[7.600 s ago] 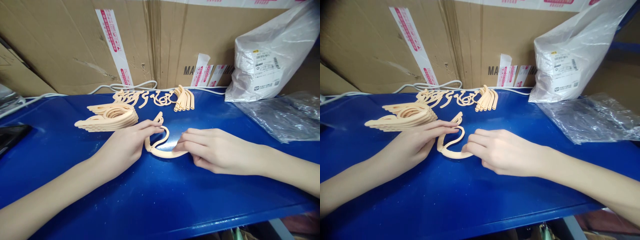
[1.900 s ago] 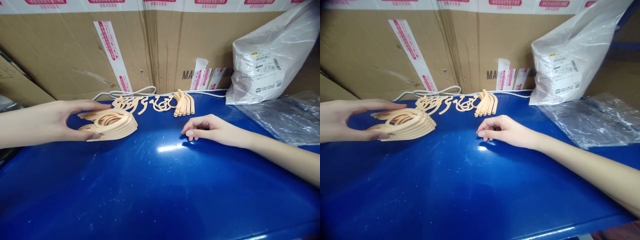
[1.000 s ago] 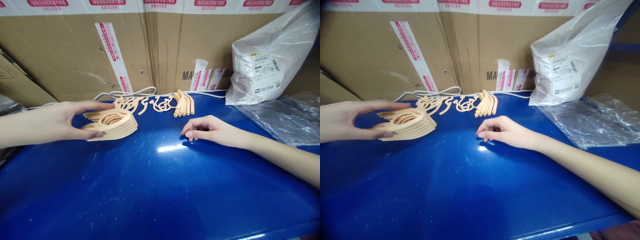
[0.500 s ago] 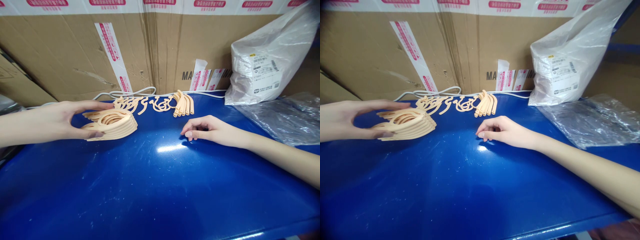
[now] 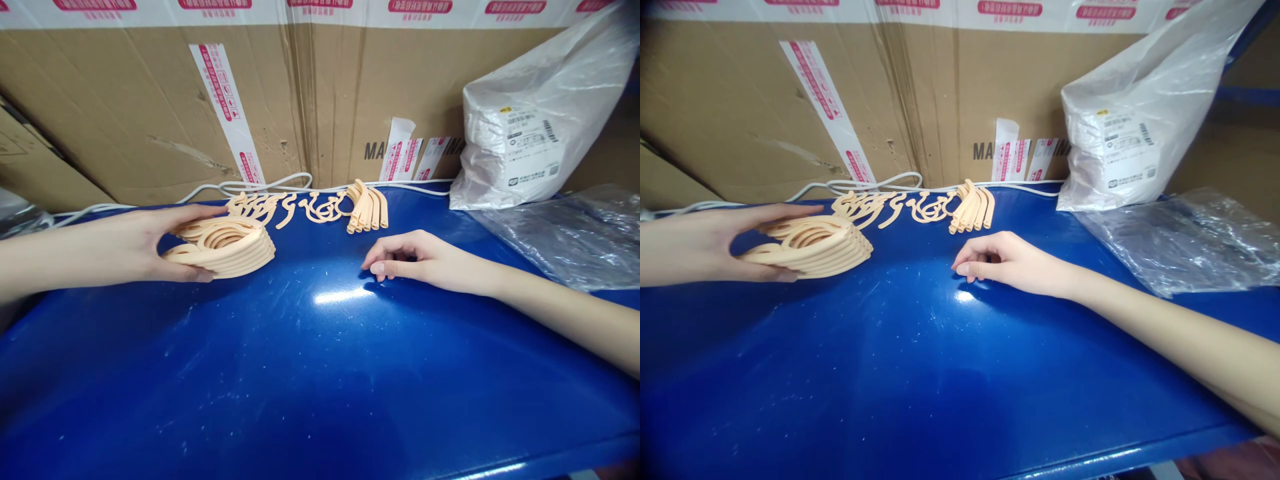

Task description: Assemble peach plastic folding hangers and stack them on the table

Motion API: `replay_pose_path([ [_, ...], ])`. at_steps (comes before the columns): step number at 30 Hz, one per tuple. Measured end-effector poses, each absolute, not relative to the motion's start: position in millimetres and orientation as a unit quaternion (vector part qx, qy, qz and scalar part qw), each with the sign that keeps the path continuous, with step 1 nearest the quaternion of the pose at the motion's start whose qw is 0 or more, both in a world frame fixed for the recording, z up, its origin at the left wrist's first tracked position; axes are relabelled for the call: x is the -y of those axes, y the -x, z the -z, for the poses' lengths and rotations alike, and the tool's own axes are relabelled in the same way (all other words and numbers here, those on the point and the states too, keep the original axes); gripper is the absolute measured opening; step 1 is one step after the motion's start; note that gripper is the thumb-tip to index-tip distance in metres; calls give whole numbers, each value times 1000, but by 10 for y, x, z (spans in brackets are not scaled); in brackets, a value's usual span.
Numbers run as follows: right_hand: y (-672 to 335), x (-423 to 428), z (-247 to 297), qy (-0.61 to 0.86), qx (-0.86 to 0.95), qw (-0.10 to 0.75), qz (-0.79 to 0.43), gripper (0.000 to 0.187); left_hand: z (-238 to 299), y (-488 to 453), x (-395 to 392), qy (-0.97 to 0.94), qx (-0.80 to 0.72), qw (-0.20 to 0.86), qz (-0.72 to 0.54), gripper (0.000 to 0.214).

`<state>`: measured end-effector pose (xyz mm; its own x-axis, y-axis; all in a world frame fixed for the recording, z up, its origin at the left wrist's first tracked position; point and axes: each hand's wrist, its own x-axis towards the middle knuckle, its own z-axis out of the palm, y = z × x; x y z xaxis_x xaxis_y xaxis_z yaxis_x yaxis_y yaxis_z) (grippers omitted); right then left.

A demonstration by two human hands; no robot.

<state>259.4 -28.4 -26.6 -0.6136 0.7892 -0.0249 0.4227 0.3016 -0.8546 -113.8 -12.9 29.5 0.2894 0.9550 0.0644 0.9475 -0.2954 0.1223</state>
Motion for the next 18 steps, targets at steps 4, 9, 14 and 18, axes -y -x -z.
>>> replay_pose_path([
  [4, -2596, 288, 264, 389, 781, 203, -443, 31, -349, 1104, 151, -807, -589, 42, 14, 88],
  [9, -2599, 288, 268, 389, 781, 203, -444, 32, -370, 1104, 138, -806, -591, 21, 27, 87],
  [14, -2601, 290, 274, 390, 782, 201, -443, 30, -347, 1134, 108, -803, -595, 32, 32, 88],
  [18, -2602, 294, 272, 391, 782, 199, -443, 31, -345, 1146, 99, -803, -595, 26, 39, 88],
])
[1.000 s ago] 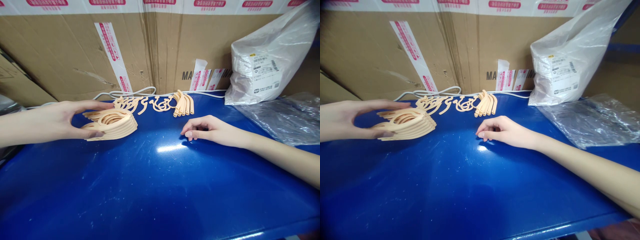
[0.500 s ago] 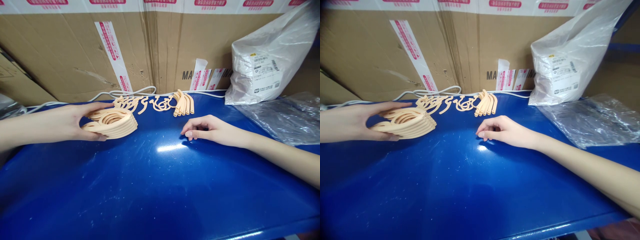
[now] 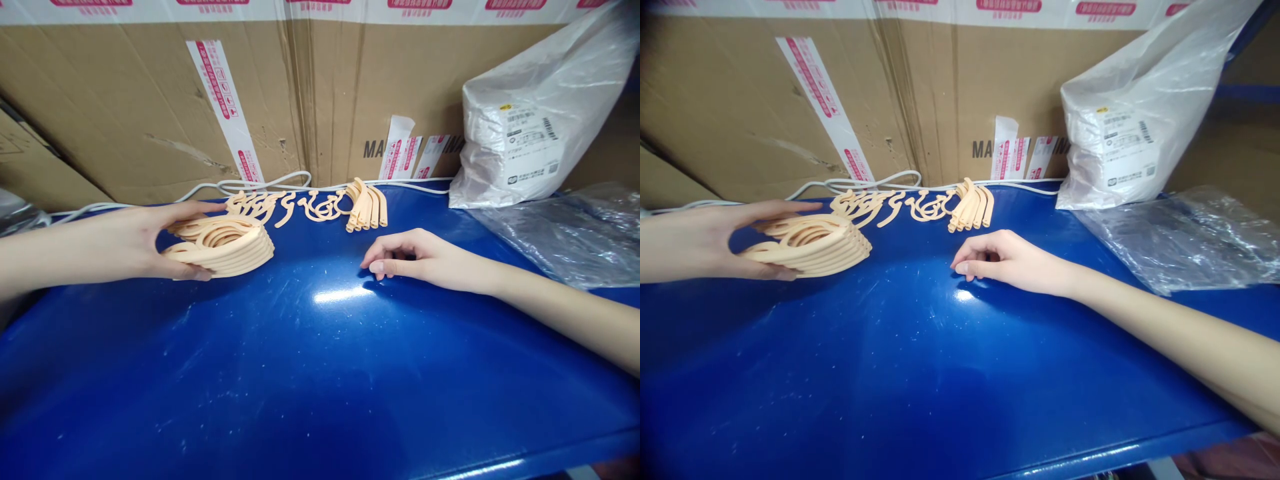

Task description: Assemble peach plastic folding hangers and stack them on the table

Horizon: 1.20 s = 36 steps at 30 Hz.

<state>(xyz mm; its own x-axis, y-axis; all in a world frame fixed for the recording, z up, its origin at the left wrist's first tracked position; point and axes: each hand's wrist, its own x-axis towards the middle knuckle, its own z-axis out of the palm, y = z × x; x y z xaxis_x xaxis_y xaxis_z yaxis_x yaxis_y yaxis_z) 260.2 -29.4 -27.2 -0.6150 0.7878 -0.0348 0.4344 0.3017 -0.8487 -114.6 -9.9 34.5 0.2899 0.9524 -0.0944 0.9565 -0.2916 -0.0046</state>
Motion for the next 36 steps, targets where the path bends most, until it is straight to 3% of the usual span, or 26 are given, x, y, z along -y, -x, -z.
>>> replay_pose_path([
  [11, -2612, 292, 278, 391, 784, 202, -438, 32, -325, 1173, 91, -799, -600, 31, 26, 90],
  [15, -2619, 304, 245, 389, 791, 184, -434, 33, -300, 1157, 107, -833, -551, 52, -26, 101],
  [18, -2619, 329, 213, 389, 786, 199, -437, 32, -309, 949, 255, -870, -475, -6, -128, 111],
  [21, -2642, 335, 178, 397, 781, 261, -405, 31, -278, 599, 529, -895, -390, -34, -214, 76],
  [25, -2761, 233, 116, 444, 805, 329, -218, 27, -72, 252, 800, -942, -304, -18, -143, 58],
  [29, -2943, 28, 145, 456, 848, 269, -8, 30, 161, 191, 791, -959, -263, 19, -104, 51],
  [36, -3017, -101, 329, 405, 894, 193, 22, 43, 224, 205, 716, -961, -257, 29, -99, 47],
])
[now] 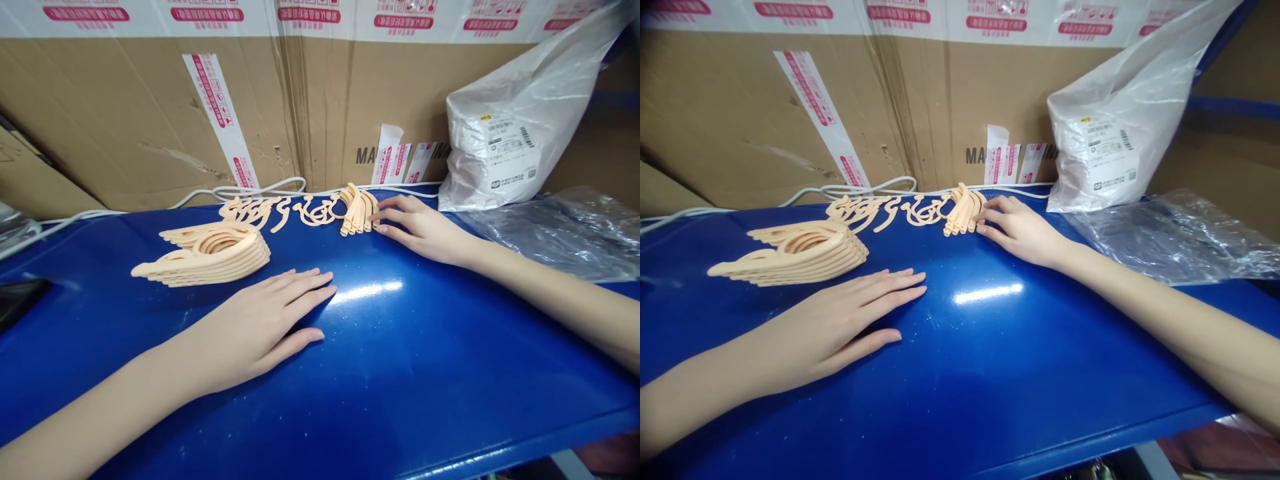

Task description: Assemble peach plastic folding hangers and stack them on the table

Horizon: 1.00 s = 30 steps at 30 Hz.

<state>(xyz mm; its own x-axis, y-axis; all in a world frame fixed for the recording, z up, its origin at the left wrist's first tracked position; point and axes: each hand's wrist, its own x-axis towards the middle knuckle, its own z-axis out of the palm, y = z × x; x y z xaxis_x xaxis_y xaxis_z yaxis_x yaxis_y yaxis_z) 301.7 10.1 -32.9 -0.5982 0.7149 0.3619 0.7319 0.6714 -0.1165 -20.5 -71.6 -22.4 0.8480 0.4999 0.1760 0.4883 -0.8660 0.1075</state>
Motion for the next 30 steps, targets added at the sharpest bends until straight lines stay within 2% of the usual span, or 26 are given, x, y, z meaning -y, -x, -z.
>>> replay_pose_path([
  [20, -2974, -85, 335, 405, 891, 195, 55, 44, 229, 233, 738, -965, -248, -6, -81, 48],
  [30, -2923, -80, 338, 412, 893, 168, 72, 48, 263, 282, 756, -964, -252, -8, -81, 48],
])
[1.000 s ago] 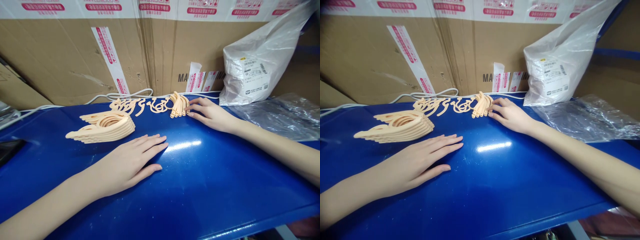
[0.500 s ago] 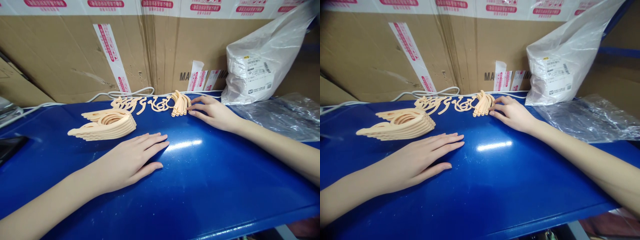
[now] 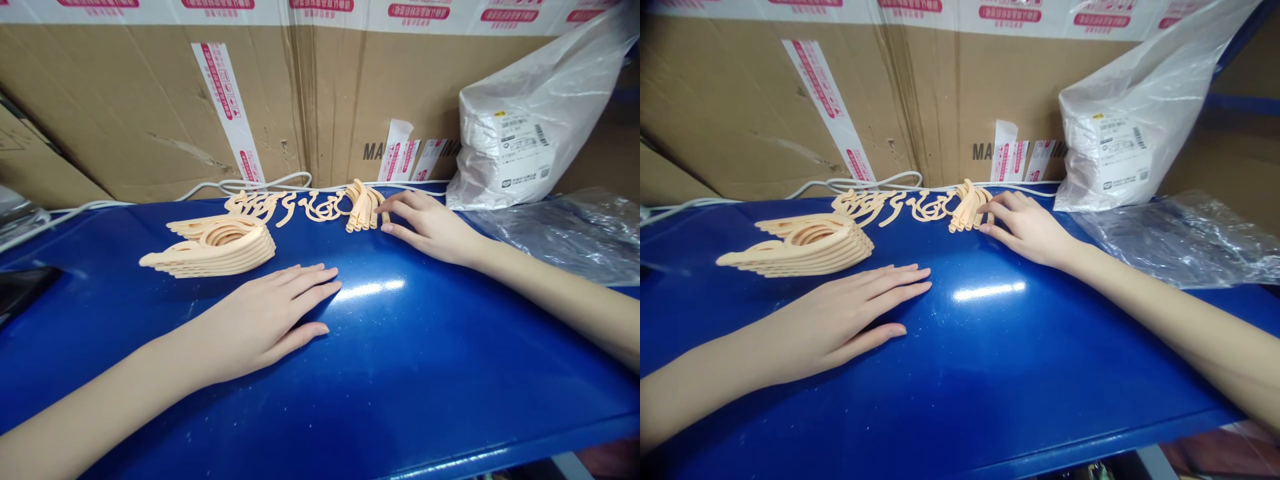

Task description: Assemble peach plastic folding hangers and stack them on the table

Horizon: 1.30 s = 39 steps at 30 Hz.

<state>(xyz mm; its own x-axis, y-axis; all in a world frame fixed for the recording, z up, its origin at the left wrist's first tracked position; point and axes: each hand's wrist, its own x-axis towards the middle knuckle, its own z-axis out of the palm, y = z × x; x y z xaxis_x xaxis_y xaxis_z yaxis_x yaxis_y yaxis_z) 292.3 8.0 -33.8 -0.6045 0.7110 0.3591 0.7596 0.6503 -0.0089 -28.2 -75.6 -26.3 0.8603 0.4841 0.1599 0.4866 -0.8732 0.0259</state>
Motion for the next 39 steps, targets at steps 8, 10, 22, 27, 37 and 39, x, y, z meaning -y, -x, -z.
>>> replay_pose_path([
  [8, -2909, -83, 377, 410, 898, 144, 74, 52, 278, 272, 741, 964, 251, -12, 92, 47],
  [10, -2912, -86, 383, 409, 899, 136, 74, 53, 275, 268, 742, 964, 249, -6, 89, 47],
  [22, -2892, -64, 380, 419, 894, 137, 84, 53, 267, 265, 740, 964, 252, -3, 81, 48],
  [27, -2911, -85, 375, 449, 874, 164, 91, 46, 263, 272, 749, 965, 250, 8, 74, 49],
  [37, -3056, -176, 394, 566, 791, 196, 125, 25, 267, 275, 750, 963, 258, -15, 77, 47],
  [39, -3079, -201, 421, 555, 794, 217, 116, 24, 268, 277, 755, 963, 257, -17, 78, 47],
])
